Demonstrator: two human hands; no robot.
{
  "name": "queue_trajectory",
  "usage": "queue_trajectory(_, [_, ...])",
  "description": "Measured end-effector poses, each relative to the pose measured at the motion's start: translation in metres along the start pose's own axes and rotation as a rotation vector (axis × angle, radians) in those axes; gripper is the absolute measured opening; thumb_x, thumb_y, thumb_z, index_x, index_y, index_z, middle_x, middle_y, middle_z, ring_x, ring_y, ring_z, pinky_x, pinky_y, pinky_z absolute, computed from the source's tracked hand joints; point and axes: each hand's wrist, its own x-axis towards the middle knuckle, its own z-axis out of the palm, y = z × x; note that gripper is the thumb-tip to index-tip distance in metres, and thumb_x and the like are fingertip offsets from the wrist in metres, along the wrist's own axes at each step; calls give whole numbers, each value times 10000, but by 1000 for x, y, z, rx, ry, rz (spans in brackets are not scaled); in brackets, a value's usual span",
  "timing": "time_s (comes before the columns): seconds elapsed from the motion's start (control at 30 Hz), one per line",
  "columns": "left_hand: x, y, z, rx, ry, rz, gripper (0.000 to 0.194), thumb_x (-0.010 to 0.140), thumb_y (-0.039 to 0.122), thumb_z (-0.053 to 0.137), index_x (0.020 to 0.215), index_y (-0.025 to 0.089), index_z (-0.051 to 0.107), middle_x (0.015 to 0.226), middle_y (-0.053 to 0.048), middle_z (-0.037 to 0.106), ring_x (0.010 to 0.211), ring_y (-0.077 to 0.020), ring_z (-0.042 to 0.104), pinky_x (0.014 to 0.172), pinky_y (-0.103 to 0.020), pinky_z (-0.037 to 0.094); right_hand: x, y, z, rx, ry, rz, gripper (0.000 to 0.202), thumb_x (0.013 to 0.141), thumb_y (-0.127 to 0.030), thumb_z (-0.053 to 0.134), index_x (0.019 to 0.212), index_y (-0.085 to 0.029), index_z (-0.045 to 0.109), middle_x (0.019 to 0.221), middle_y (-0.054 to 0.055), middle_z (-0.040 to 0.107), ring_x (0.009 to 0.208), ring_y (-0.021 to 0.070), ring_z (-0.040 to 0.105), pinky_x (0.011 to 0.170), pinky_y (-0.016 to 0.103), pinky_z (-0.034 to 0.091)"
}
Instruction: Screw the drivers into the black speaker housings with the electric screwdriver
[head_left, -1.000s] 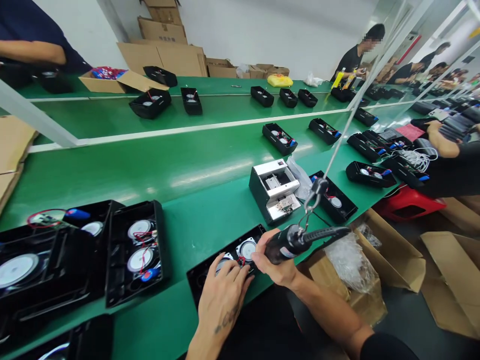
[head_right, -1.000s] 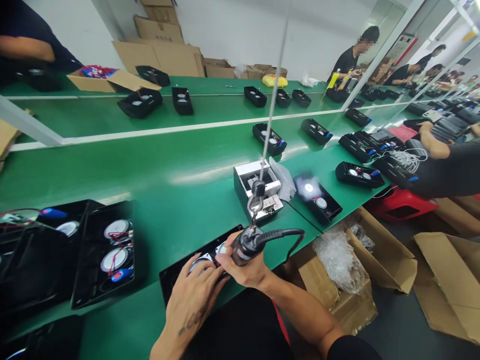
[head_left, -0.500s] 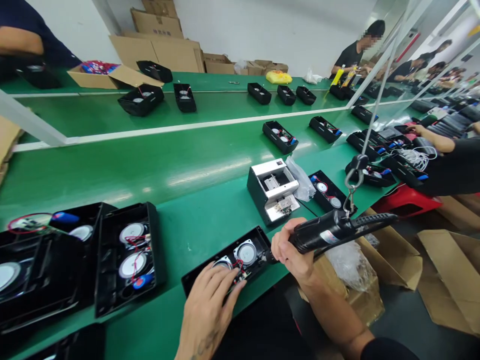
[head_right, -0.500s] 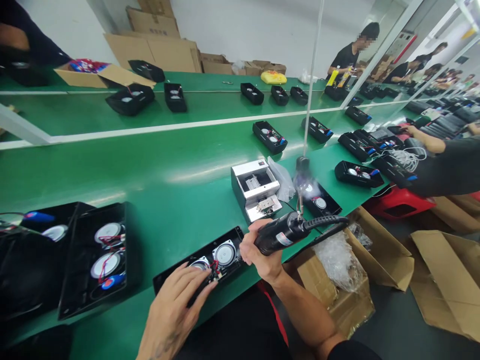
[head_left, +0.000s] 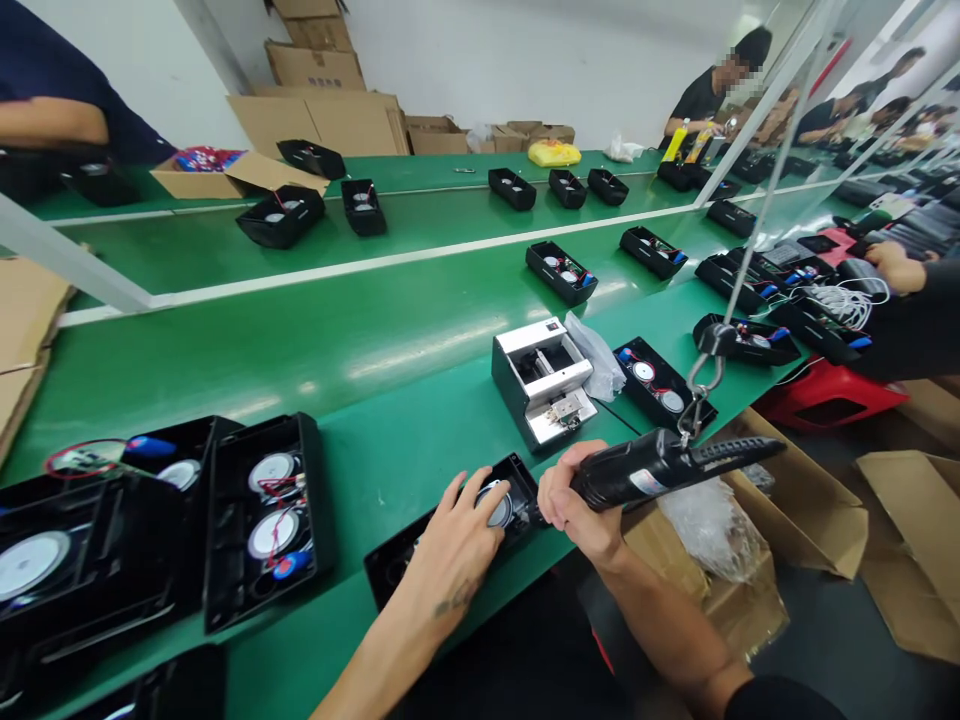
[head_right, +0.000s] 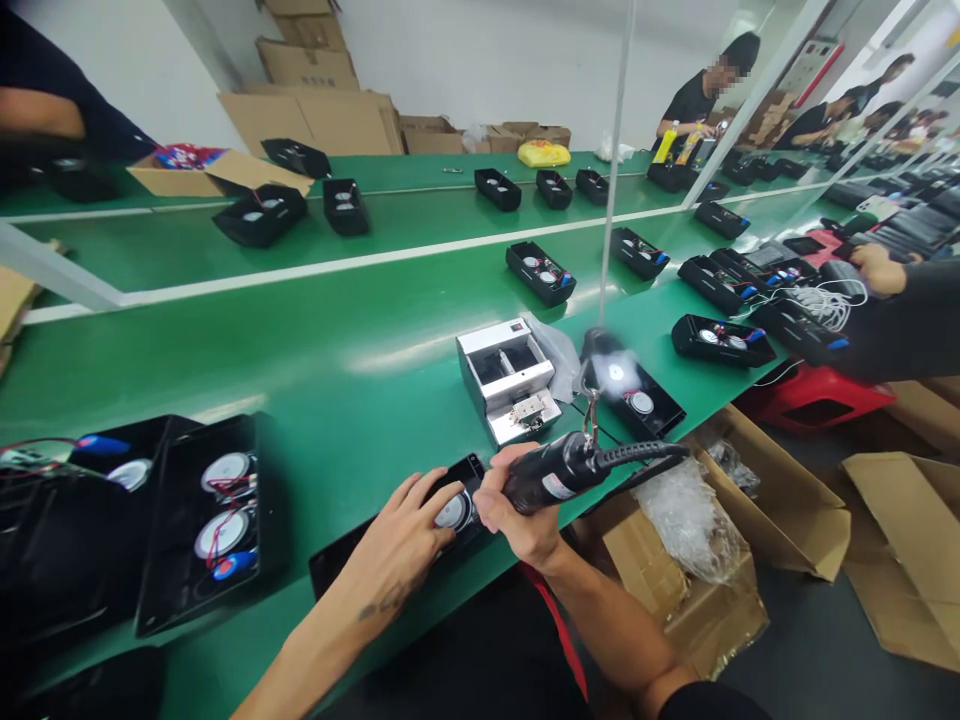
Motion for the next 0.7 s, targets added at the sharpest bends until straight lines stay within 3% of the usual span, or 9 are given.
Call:
queue_trajectory(0.1, [12, -3, 4, 37, -157, 27, 160, 917, 184, 747, 792, 253, 818, 1463, -61, 682, 1380, -355, 579, 1123, -541, 487, -1, -12, -8, -14, 18, 0, 230, 1034, -262, 694, 1205, -333, 558, 622, -116, 468, 451, 98, 415, 440, 214, 408])
queue_trajectory(0.23, [21, 3, 6, 75, -247, 40, 175, 958, 182, 704, 838, 221, 826, 1413, -95, 695, 1266, -346, 620, 1083, -546, 478, -6, -23, -16, -2, 63, -7, 196, 1040, -277, 673, 1199, -345, 581, 618, -111, 442, 462, 98, 406, 461, 212, 409])
queue_trajectory(0.47, [21, 2, 16, 68, -306, 122, 216, 987, 233, 711, 785, 218, 787, 1067, -66, 749, 1051, -269, 657, 1115, -587, 452, -18, -29, -30, 59, 147, 96, 202, 1008, -229, 701, 1185, -293, 625, 621, -83, 499, 494, 100, 493, 493, 227, 436])
queue_trajectory(0.6, [8, -11, 15, 9, -292, 143, 220, 987, 220, 722, 769, 194, 744, 1086, -32, 774, 1106, -251, 681, 1215, -599, 415, -21, -24, -36, 72, 178, 142, 219, 974, -232, 733, 1169, -269, 641, 608, -68, 523, 462, 110, 522, 452, 244, 432])
queue_trajectory(0.7, [-5, -17, 15, -142, -231, 95, 146, 1020, 245, 692, 891, 216, 753, 1145, -1, 794, 1159, -197, 698, 1302, -552, 350, -22, -16, -40, 80, 215, 165, 273, 925, -246, 779, 1166, -273, 655, 569, -67, 509, 422, 123, 511, 414, 263, 410])
